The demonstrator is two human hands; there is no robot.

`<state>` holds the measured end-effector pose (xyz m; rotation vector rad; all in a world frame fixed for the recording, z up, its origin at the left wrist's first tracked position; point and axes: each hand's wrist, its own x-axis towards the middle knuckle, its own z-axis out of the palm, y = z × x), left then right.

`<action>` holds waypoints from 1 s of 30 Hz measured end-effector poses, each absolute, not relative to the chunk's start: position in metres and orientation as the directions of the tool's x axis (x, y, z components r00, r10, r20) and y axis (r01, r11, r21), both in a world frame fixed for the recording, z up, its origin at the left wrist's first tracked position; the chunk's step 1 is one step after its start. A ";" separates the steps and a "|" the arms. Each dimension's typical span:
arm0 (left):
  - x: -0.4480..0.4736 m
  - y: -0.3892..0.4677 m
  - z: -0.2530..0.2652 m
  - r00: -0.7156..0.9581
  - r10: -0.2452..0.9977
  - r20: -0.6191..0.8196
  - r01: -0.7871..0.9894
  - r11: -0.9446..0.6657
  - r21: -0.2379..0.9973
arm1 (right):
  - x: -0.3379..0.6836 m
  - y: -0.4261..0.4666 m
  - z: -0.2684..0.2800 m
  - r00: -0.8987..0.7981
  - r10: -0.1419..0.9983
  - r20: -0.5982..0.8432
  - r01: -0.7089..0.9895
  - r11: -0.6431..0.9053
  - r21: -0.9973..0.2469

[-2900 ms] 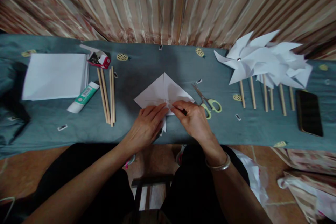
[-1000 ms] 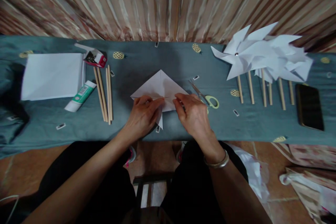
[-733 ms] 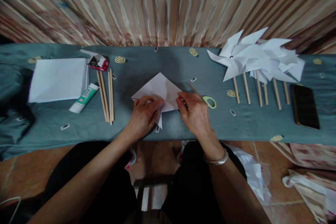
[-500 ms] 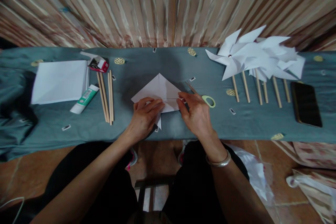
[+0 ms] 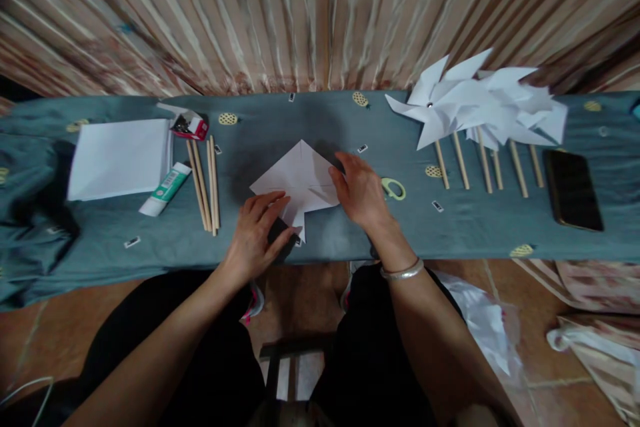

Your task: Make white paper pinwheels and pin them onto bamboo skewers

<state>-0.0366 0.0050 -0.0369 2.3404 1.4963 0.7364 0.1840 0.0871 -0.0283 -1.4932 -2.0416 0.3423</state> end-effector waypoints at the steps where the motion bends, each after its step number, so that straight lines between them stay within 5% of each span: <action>1: -0.039 0.004 -0.037 0.327 0.905 0.271 0.766 -0.422 0.484 | 0.183 0.086 -0.027 -0.198 0.932 0.303 0.784 0.336 -0.522; 8: -0.054 0.004 -0.041 0.242 0.923 0.300 0.709 -0.379 0.594 | 0.190 0.063 -0.020 -0.169 0.970 0.177 0.739 0.244 -0.628; 15: -0.064 0.021 -0.043 0.155 0.941 0.302 0.627 -0.330 0.706 | 0.190 0.025 -0.025 -0.170 0.984 0.051 0.507 0.132 -0.852; 24: -0.054 0.004 -0.031 0.265 0.883 0.388 0.685 -0.456 0.569 | 0.203 0.009 -0.017 -0.413 0.894 0.174 0.631 0.418 -0.654; 30: -0.049 -0.008 -0.029 0.330 0.882 0.336 0.671 -0.470 0.574 | 0.197 0.006 -0.020 -0.450 0.878 0.166 0.621 0.441 -0.648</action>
